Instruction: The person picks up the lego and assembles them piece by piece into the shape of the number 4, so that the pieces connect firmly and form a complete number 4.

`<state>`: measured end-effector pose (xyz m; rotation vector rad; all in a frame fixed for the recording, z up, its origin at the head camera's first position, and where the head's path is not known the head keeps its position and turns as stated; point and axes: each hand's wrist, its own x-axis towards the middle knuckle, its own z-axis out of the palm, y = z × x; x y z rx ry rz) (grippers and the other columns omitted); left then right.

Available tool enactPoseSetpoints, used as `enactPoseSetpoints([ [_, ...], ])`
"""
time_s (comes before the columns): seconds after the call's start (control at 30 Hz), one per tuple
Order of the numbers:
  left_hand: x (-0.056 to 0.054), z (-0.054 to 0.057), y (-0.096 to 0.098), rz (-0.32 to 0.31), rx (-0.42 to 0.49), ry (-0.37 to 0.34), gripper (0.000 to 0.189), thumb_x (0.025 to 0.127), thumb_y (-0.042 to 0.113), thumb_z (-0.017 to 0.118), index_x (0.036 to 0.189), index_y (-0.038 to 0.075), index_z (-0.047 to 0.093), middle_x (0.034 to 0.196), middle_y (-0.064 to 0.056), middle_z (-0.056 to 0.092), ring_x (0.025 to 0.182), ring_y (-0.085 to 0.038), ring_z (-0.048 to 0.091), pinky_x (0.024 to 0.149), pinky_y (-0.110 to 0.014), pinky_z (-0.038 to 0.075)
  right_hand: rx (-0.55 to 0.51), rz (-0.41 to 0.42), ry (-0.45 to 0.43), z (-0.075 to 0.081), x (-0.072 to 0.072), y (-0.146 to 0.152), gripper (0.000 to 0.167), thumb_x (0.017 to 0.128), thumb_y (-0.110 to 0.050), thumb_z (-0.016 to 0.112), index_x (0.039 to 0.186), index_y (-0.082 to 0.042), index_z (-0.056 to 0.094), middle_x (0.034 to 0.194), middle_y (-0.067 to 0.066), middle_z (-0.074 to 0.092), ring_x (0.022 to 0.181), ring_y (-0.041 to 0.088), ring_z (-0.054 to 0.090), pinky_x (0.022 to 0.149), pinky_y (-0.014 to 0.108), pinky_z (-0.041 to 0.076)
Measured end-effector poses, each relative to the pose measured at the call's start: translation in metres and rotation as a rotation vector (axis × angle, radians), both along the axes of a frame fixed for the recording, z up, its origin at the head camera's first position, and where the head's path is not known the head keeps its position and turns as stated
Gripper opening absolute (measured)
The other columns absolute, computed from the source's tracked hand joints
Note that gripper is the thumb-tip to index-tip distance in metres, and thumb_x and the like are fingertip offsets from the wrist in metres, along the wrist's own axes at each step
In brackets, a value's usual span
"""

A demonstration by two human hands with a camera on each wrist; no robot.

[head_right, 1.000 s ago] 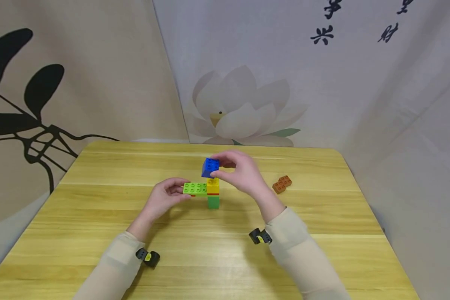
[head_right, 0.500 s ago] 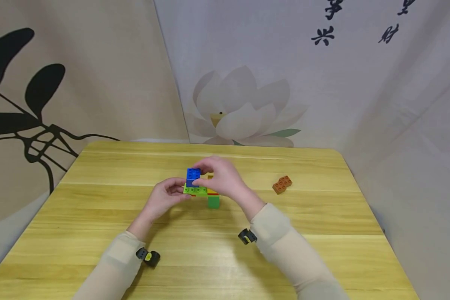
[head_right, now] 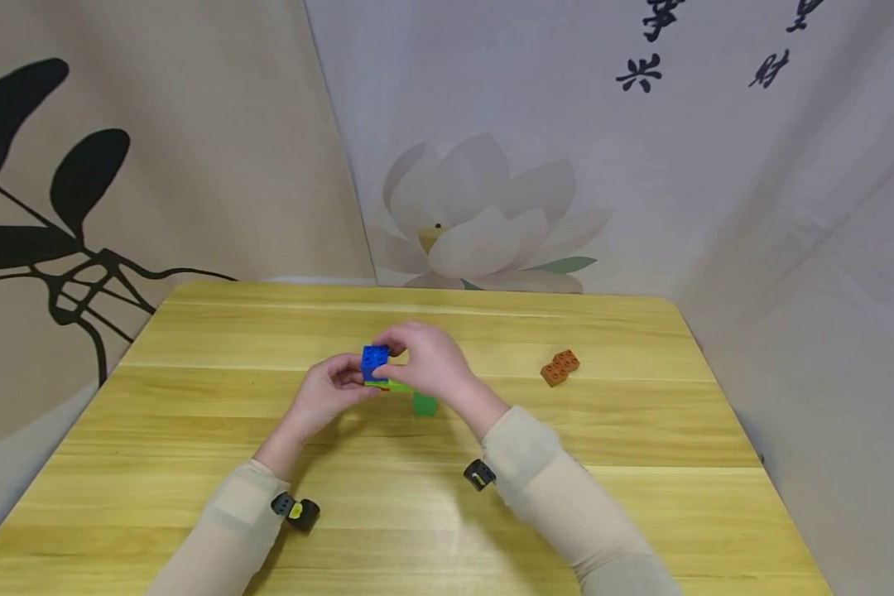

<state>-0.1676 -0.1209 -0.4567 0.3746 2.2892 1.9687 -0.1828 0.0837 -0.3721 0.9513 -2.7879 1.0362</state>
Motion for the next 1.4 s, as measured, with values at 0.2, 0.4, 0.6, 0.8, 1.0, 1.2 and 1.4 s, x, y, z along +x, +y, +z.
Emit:
enactPoseSetpoints([
  [0.2,0.0004,0.0008,0.0009,0.01,-0.01,-0.011,0.036,0.084,0.002,0.077,0.117,-0.006,0.064,0.098,-0.013,0.067,0.085,-0.019,0.065,0.074,-0.026,0.056,0.018,-0.014,-0.006,-0.0014,0.0003,0.0,0.033,0.085,-0.022,0.08,0.115,-0.011,0.071,0.102,-0.001,0.07,0.094,0.015,0.065,0.088,0.036,0.051],
  [0.4,0.0011,0.0012,0.0013,0.023,-0.015,-0.021,0.037,0.083,0.001,0.078,0.116,-0.008,0.064,0.097,-0.014,0.067,0.085,-0.022,0.064,0.074,-0.024,0.055,0.028,-0.019,-0.012,-0.0003,0.001,0.0001,0.032,0.085,-0.023,0.08,0.115,-0.011,0.072,0.102,-0.001,0.071,0.094,0.015,0.066,0.089,0.036,0.052],
  [0.6,0.0011,0.001,0.0018,0.026,-0.014,-0.006,0.036,0.083,0.0,0.078,0.115,-0.009,0.064,0.096,-0.013,0.067,0.085,-0.022,0.065,0.074,-0.024,0.055,0.04,-0.024,-0.011,-0.0004,0.0015,0.0003,0.031,0.085,-0.022,0.08,0.113,-0.012,0.072,0.101,-0.001,0.07,0.094,0.016,0.066,0.088,0.036,0.052],
  [0.8,0.0007,0.0007,0.0022,0.034,-0.015,0.003,0.036,0.082,0.0,0.079,0.114,-0.009,0.065,0.096,-0.013,0.068,0.084,-0.022,0.065,0.074,-0.024,0.056,0.033,-0.011,-0.008,-0.0007,0.0017,0.0009,0.029,0.085,-0.022,0.08,0.112,-0.012,0.072,0.1,-0.001,0.07,0.095,0.019,0.066,0.088,0.037,0.052],
  [1.0,0.001,0.0013,0.0027,0.042,-0.015,0.006,0.036,0.082,0.0,0.079,0.114,-0.009,0.066,0.098,-0.014,0.068,0.085,-0.022,0.065,0.074,-0.024,0.056,0.026,0.004,0.001,-0.0012,0.0017,0.0014,0.029,0.085,-0.021,0.08,0.111,-0.011,0.072,0.1,0.0,0.07,0.095,0.022,0.067,0.087,0.037,0.052],
  [1.2,0.0007,0.0015,0.0026,0.045,-0.013,0.004,0.035,0.082,-0.001,0.079,0.114,-0.009,0.066,0.097,-0.014,0.068,0.084,-0.021,0.065,0.073,-0.024,0.056,0.041,0.002,0.005,-0.0006,0.0018,0.0013,0.029,0.085,-0.022,0.081,0.111,-0.012,0.072,0.099,-0.001,0.07,0.094,0.021,0.067,0.086,0.037,0.053],
  [1.4,0.0003,0.0025,0.0035,0.049,-0.022,0.007,0.036,0.081,0.0,0.08,0.113,-0.008,0.067,0.1,-0.014,0.069,0.085,-0.021,0.066,0.073,-0.024,0.056,0.053,0.008,0.012,0.0003,0.0014,0.002,0.029,0.084,-0.022,0.081,0.11,-0.012,0.072,0.099,-0.001,0.07,0.094,0.021,0.067,0.086,0.036,0.053],
])
